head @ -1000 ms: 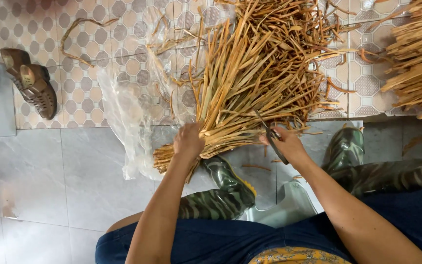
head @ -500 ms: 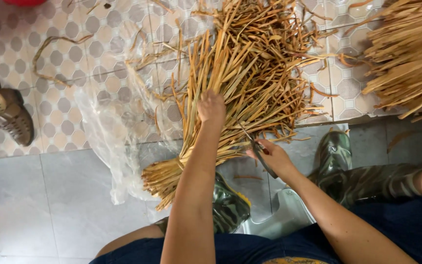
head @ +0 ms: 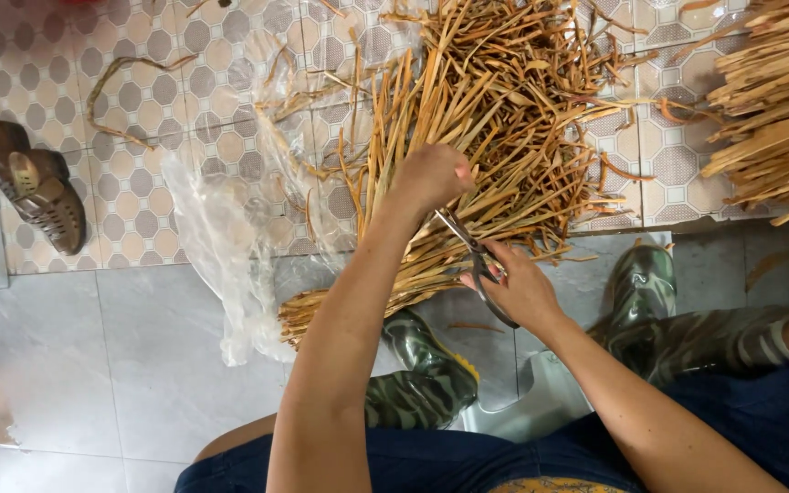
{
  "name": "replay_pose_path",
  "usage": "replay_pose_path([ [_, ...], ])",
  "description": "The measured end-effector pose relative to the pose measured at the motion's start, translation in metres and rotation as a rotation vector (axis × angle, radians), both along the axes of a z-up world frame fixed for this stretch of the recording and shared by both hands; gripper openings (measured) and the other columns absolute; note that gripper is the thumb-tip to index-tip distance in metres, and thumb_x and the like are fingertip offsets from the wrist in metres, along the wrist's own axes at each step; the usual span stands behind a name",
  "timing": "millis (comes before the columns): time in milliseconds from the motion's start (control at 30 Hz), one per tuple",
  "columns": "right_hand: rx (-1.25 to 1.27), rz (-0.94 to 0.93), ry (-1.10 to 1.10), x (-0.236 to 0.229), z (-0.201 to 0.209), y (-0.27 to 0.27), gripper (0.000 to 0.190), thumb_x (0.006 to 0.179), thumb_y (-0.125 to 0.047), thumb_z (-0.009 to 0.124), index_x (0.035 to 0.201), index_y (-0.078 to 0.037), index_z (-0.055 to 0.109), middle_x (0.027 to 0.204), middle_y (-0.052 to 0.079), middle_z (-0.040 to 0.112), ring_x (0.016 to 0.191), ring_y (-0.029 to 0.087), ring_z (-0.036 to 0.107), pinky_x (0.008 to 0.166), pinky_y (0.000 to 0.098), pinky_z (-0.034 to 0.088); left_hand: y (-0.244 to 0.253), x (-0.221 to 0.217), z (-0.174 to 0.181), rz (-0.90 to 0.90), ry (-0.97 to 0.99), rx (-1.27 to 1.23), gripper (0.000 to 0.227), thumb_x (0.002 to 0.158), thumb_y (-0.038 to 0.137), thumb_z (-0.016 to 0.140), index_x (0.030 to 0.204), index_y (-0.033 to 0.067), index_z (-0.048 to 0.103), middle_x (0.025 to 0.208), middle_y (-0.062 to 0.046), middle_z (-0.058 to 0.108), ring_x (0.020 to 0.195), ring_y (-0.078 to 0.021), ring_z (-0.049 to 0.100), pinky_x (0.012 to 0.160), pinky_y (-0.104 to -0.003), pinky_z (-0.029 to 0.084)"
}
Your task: Manually sorting and trimming dried plant fibers for manufacturing.
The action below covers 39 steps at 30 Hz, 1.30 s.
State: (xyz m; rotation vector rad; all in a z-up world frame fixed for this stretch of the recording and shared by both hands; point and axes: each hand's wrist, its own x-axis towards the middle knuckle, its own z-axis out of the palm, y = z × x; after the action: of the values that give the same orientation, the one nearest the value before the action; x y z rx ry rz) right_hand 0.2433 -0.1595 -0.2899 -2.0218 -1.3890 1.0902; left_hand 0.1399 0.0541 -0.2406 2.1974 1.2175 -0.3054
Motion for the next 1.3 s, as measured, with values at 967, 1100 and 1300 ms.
replay_pose_path([
  [967,-0.426,0.381,0.375,0.000,-0.026,-0.018,0.054,0.078,-0.055,0.080,0.115,-0.016,0.077,0.078,0.002,0.071,0.068,0.011,0.063,0.063,0.0272,0.046,-0.082,-0.203,-0.026,0.109,0.715,-0.302,0.128,0.064,0.054,0.090,0.164,0.0377,0.012,0.145,-0.013,0.056,0.134,-0.0329,0.053,0.123,-0.059,0.026],
  [1100,-0.365,0.637,0.060,-0.009,0.003,0.000,0.047,0.082,-0.055,0.082,0.107,-0.015,0.080,0.093,0.003,0.076,0.080,0.012,0.065,0.070,0.0264,0.047,-0.066,-0.167,0.097,0.020,0.839,0.026,0.107,0.074,0.066,0.081,0.159,0.0350,0.026,0.133,-0.012,0.059,0.128,-0.0294,0.051,0.111,-0.052,0.038],
  [1300,-0.387,0.083,1.196,-0.046,-0.059,0.058,0.039,0.088,-0.032,0.075,0.119,-0.008,0.074,0.078,0.004,0.065,0.060,0.013,0.055,0.051,0.0323,0.041,-0.136,-0.134,0.192,-0.122,0.765,0.896,0.092,0.084,0.046,0.077,0.161,0.0214,0.031,0.108,-0.007,0.059,0.102,-0.0234,0.054,0.081,-0.043,0.043],
])
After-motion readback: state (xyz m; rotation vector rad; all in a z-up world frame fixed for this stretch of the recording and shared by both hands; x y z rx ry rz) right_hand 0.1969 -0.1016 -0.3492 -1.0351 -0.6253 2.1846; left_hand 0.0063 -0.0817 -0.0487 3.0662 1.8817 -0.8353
